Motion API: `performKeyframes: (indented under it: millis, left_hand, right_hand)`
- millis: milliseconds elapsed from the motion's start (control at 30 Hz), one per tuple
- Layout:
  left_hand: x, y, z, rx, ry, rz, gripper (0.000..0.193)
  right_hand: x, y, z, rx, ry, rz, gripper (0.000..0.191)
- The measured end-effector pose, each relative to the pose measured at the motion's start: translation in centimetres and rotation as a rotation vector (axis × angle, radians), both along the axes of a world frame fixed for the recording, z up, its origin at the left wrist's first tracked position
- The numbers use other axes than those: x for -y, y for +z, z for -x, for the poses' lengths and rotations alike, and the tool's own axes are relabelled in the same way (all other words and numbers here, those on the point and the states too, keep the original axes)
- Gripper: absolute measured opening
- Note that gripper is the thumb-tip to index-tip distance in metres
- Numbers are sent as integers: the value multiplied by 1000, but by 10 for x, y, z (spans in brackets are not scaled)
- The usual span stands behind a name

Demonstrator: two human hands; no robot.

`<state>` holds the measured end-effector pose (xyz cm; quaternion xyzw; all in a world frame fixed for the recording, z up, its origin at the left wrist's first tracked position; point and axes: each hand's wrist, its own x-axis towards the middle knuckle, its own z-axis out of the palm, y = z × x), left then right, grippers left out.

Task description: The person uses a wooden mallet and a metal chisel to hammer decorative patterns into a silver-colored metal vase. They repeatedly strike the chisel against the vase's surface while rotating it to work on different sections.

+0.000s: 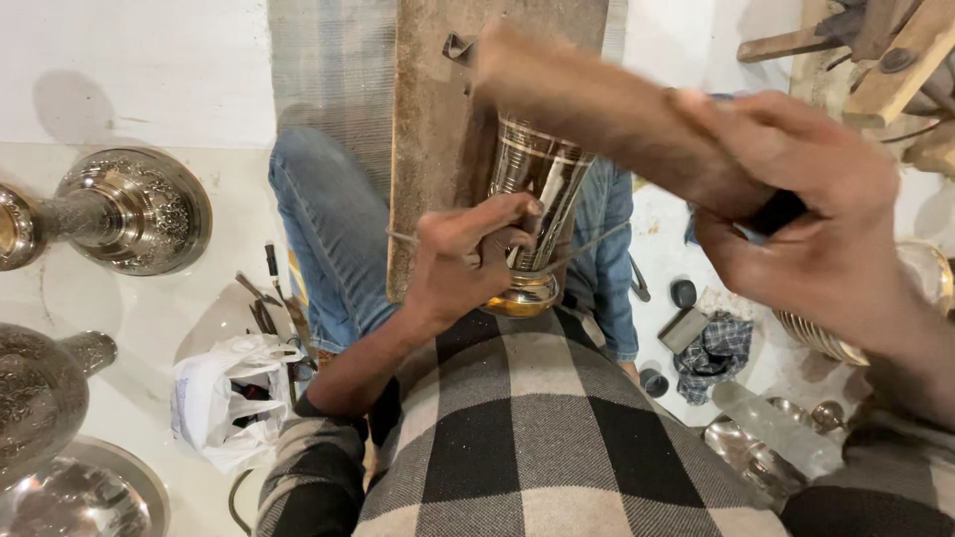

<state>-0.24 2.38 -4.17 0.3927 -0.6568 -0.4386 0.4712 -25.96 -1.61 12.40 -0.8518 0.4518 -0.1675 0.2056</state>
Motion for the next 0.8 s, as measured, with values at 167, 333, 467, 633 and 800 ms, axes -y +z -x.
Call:
performKeyframes:
  millis: [167,333,467,633,800]
  left_hand:
    - [20,8,-8,152,-200,155,38]
    - [40,8,-2,280,-399,206,41]
    - [57,10,3,353,-586,253,41]
    - [73,22,3,394,-754,322,53]
    - [84,28,9,373,-885,396,58]
  right_hand:
    - [-35,-25,6,43,-124,20,67]
    - [-91,-63,22,231,-320,-77,60]
    - [-134,-105,20,326,-466,81,57]
    - [-179,-137,6,200,-618,204,57]
    - [-208,-149,-1,225,-702,241,56]
